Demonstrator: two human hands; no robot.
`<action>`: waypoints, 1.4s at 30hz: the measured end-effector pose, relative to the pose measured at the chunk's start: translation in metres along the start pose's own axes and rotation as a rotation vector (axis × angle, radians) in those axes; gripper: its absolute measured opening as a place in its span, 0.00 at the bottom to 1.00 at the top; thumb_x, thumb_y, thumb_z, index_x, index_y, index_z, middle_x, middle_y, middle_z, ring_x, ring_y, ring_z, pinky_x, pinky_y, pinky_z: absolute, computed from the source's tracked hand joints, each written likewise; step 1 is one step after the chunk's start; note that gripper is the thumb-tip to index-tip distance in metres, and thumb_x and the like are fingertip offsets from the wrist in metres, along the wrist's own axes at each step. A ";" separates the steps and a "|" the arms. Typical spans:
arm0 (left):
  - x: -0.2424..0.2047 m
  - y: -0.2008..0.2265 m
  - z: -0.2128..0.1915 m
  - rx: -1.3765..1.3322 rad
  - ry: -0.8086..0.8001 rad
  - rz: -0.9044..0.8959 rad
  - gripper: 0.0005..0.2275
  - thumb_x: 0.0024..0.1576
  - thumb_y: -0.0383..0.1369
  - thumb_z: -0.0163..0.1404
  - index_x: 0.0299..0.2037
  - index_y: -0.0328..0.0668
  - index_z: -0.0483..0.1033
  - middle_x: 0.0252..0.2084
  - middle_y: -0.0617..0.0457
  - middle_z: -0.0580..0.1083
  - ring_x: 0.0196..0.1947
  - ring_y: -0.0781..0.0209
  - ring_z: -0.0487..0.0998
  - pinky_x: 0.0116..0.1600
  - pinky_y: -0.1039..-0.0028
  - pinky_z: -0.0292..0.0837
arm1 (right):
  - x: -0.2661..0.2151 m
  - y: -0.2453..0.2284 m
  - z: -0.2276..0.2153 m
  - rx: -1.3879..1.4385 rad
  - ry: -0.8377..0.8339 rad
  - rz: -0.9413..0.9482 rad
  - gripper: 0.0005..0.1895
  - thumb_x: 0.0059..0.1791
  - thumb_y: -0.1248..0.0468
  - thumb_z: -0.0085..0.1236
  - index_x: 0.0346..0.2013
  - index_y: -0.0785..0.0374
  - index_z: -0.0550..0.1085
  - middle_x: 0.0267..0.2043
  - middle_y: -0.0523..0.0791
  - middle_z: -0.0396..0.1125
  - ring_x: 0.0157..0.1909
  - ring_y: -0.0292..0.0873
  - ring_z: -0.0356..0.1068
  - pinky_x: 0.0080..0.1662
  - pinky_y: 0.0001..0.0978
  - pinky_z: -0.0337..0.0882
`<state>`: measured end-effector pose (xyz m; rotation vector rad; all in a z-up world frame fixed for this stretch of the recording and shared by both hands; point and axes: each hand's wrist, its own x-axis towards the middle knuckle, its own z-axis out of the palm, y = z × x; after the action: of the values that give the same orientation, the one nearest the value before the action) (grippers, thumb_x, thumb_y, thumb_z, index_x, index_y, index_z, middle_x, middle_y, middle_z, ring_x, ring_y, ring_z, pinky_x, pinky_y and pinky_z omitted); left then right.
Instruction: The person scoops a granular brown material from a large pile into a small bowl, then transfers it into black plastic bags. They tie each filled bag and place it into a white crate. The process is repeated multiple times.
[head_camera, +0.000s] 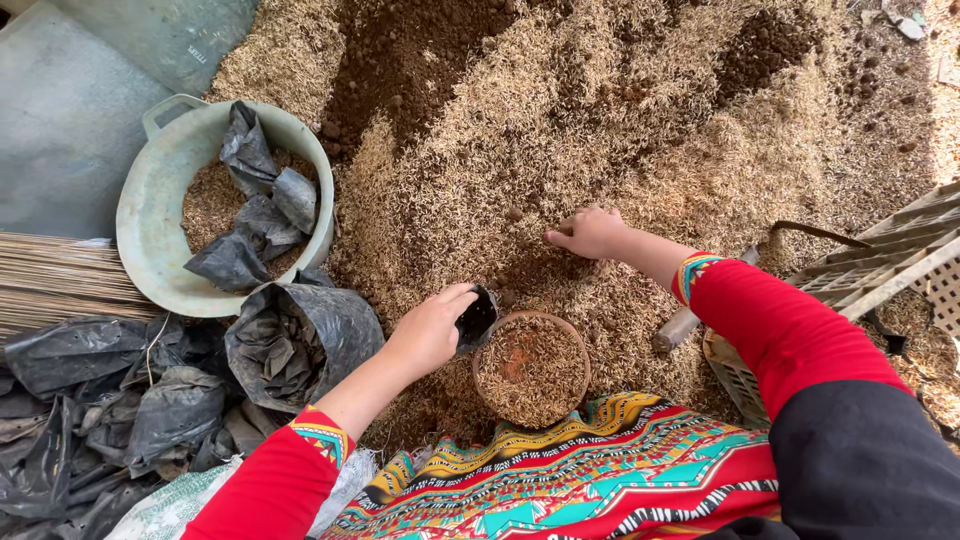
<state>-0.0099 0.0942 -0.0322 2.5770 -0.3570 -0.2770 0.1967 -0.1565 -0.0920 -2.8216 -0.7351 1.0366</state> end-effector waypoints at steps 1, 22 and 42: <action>-0.001 0.002 -0.001 0.000 -0.005 -0.012 0.24 0.48 0.18 0.44 0.57 0.36 0.70 0.67 0.47 0.66 0.57 0.43 0.73 0.59 0.60 0.70 | -0.002 -0.005 0.001 -0.057 0.047 -0.041 0.27 0.58 0.41 0.43 0.62 0.54 0.70 0.56 0.48 0.67 0.62 0.47 0.61 0.65 0.52 0.60; -0.031 0.008 -0.020 0.005 0.024 -0.067 0.23 0.49 0.18 0.44 0.58 0.35 0.70 0.68 0.49 0.65 0.58 0.45 0.73 0.59 0.61 0.70 | 0.024 -0.025 0.027 -0.009 0.021 -0.210 0.19 0.58 0.50 0.38 0.52 0.60 0.69 0.33 0.46 0.69 0.29 0.38 0.68 0.34 0.28 0.75; -0.029 0.010 -0.019 0.022 0.020 -0.064 0.24 0.49 0.18 0.45 0.59 0.37 0.69 0.68 0.50 0.65 0.58 0.45 0.73 0.59 0.60 0.69 | 0.067 0.057 0.047 -0.082 -0.032 -0.100 0.12 0.55 0.59 0.51 0.46 0.62 0.77 0.40 0.45 0.72 0.40 0.38 0.72 0.46 0.36 0.78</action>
<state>-0.0341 0.1041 -0.0074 2.6138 -0.2723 -0.2707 0.2356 -0.1826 -0.1805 -2.8080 -0.9330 1.0621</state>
